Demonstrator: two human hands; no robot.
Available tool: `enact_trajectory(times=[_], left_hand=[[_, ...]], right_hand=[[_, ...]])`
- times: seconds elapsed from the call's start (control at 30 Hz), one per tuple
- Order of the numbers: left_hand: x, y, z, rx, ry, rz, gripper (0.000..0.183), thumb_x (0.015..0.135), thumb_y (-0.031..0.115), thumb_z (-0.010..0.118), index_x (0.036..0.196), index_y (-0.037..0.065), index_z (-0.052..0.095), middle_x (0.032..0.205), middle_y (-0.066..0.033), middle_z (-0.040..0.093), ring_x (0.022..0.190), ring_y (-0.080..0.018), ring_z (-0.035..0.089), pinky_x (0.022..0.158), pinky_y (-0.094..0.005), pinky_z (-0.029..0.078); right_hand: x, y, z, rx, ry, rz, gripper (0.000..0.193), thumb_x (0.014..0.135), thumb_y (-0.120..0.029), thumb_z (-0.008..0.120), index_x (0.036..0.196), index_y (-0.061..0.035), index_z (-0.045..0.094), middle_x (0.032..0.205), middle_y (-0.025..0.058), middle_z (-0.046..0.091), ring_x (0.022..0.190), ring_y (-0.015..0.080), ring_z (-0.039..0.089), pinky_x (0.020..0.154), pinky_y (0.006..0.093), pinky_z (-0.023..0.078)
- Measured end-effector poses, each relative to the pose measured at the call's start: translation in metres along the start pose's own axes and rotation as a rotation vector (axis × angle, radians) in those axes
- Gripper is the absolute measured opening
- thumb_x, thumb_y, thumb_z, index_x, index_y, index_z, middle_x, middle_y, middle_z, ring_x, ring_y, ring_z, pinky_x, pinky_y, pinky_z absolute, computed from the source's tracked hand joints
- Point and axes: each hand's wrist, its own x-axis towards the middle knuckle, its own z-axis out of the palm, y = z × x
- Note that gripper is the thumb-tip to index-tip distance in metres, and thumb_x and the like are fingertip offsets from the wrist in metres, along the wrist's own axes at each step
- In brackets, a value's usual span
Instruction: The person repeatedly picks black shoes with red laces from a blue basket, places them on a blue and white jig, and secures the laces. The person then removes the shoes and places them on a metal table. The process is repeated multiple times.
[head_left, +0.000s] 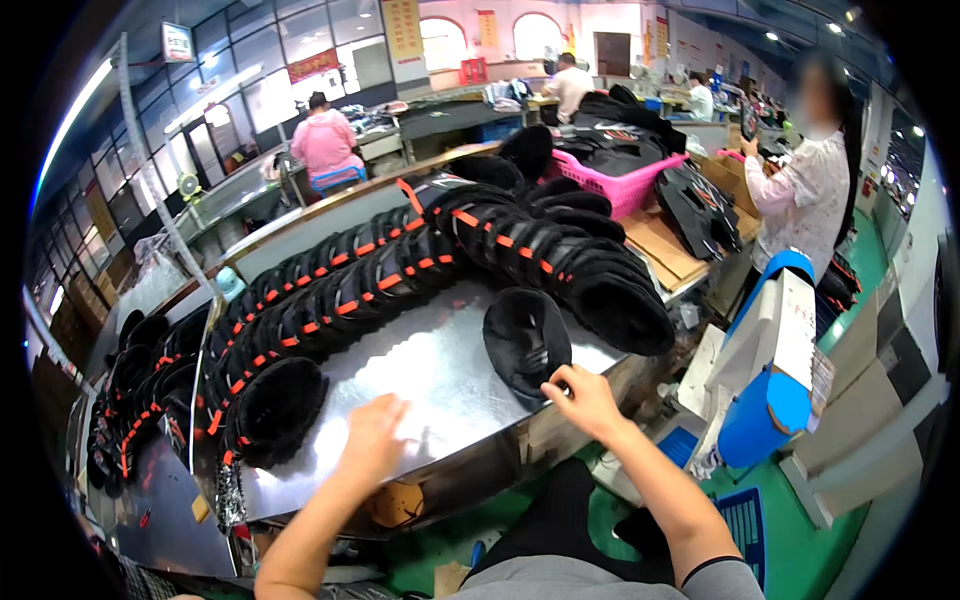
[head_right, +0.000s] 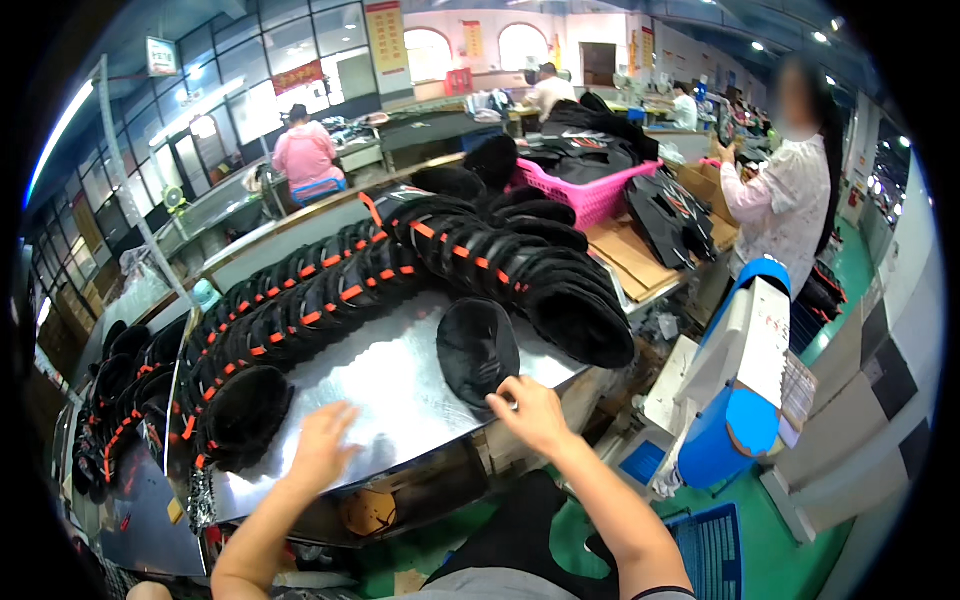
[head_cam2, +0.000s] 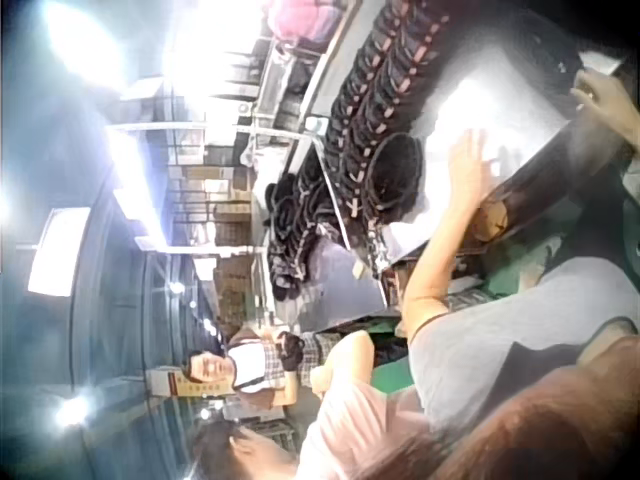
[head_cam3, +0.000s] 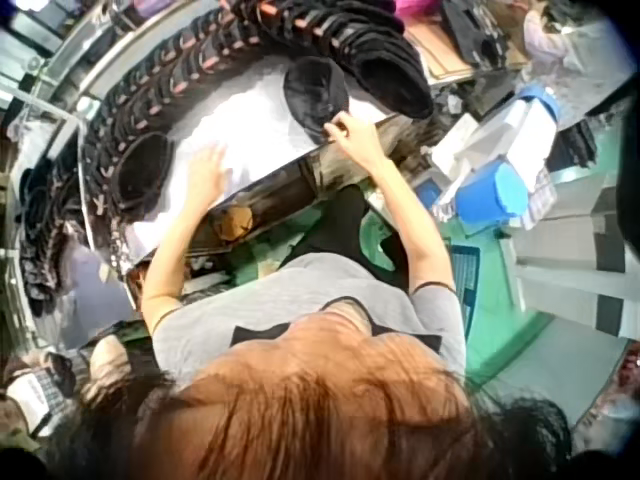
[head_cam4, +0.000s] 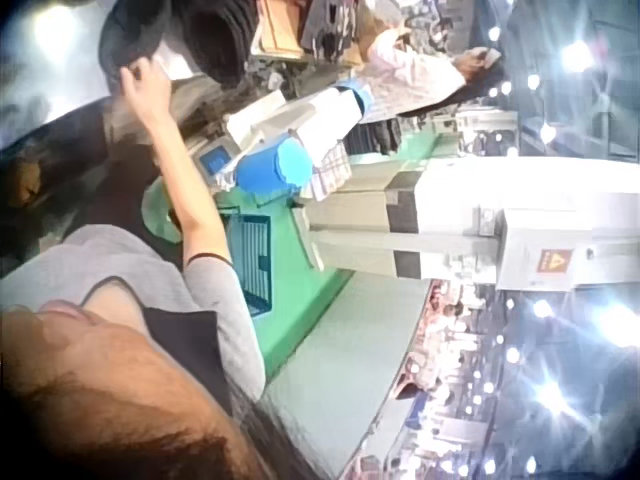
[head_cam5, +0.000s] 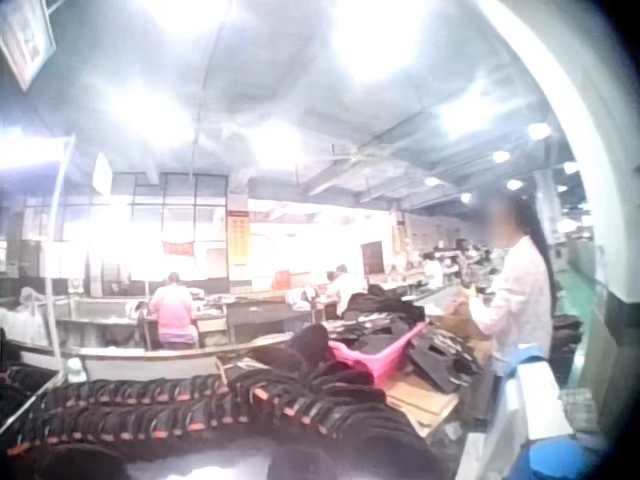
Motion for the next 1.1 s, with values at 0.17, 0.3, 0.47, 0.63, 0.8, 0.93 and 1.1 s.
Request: enact_trajectory(times=[0.17,0.3,0.47,0.63,0.8,0.93,1.1], left_hand=[[0.077,0.168,0.035,-0.316,0.034,0.518,0.062,0.064,0.023,0.079,0.118,0.006,0.055,0.123,-0.0109,0.055,0.119,-0.0280,0.049,0.106,-0.0513,0.026],[0.091,0.242,0.092,-0.941,-0.220,0.725,0.028,0.066,0.013,0.077,0.087,0.005,0.061,0.084,-0.0061,0.060,0.082,-0.0254,0.057,0.081,-0.0372,0.041],[0.084,0.292,0.188,-1.579,-1.137,0.103,0.033,0.082,0.008,0.069,0.112,-0.002,0.057,0.101,-0.0024,0.062,0.095,-0.0111,0.056,0.086,-0.0267,0.044],[0.090,0.318,0.277,-1.702,-1.167,-0.235,0.034,0.083,0.011,0.068,0.115,0.007,0.056,0.107,-0.0001,0.061,0.099,-0.0110,0.054,0.089,-0.0273,0.041],[0.074,0.324,0.323,-1.970,-1.204,-0.395,0.047,0.084,0.024,0.071,0.124,0.011,0.050,0.119,0.0002,0.059,0.111,-0.0152,0.053,0.098,-0.0355,0.038],[0.072,0.337,0.341,-2.043,-1.110,-0.497,0.045,0.086,0.023,0.069,0.125,0.012,0.050,0.119,0.0001,0.059,0.111,-0.0156,0.053,0.096,-0.0340,0.038],[0.089,0.327,0.350,-1.908,-1.163,-0.536,0.035,0.084,0.016,0.071,0.116,0.009,0.058,0.117,-0.0010,0.058,0.109,-0.0155,0.053,0.099,-0.0345,0.036]], right_hand=[[-0.118,-0.040,-0.072,0.183,0.132,0.186,0.017,0.083,-0.020,0.069,0.085,-0.0062,0.060,0.064,0.0035,0.054,0.052,0.0130,0.052,0.049,0.0264,0.041],[-0.210,-0.039,-0.150,0.533,0.134,0.548,0.027,0.087,-0.019,0.064,0.110,-0.0067,0.060,0.074,0.0006,0.049,0.064,0.0124,0.048,0.060,0.0242,0.040],[-0.284,0.031,-0.153,0.230,0.276,0.542,0.022,0.088,-0.016,0.060,0.106,-0.0022,0.061,0.100,0.0048,0.055,0.099,0.0155,0.050,0.089,0.0270,0.039],[-0.309,0.131,-0.109,0.653,0.532,0.926,0.021,0.090,-0.019,0.060,0.093,0.0018,0.061,0.085,0.0053,0.061,0.084,0.0149,0.057,0.077,0.0291,0.043],[-0.280,0.156,-0.115,0.394,0.526,0.902,0.024,0.086,-0.022,0.063,0.091,0.0016,0.062,0.074,0.0130,0.061,0.075,0.0213,0.061,0.068,0.0341,0.044],[-0.276,0.153,-0.112,0.217,0.580,0.989,0.025,0.084,-0.025,0.064,0.090,-0.0009,0.064,0.076,0.0175,0.064,0.075,0.0303,0.063,0.067,0.0382,0.045],[-0.276,0.168,-0.108,0.435,0.704,0.954,0.023,0.085,-0.023,0.063,0.091,-0.0009,0.064,0.074,0.0144,0.063,0.073,0.0254,0.062,0.067,0.0350,0.045]])
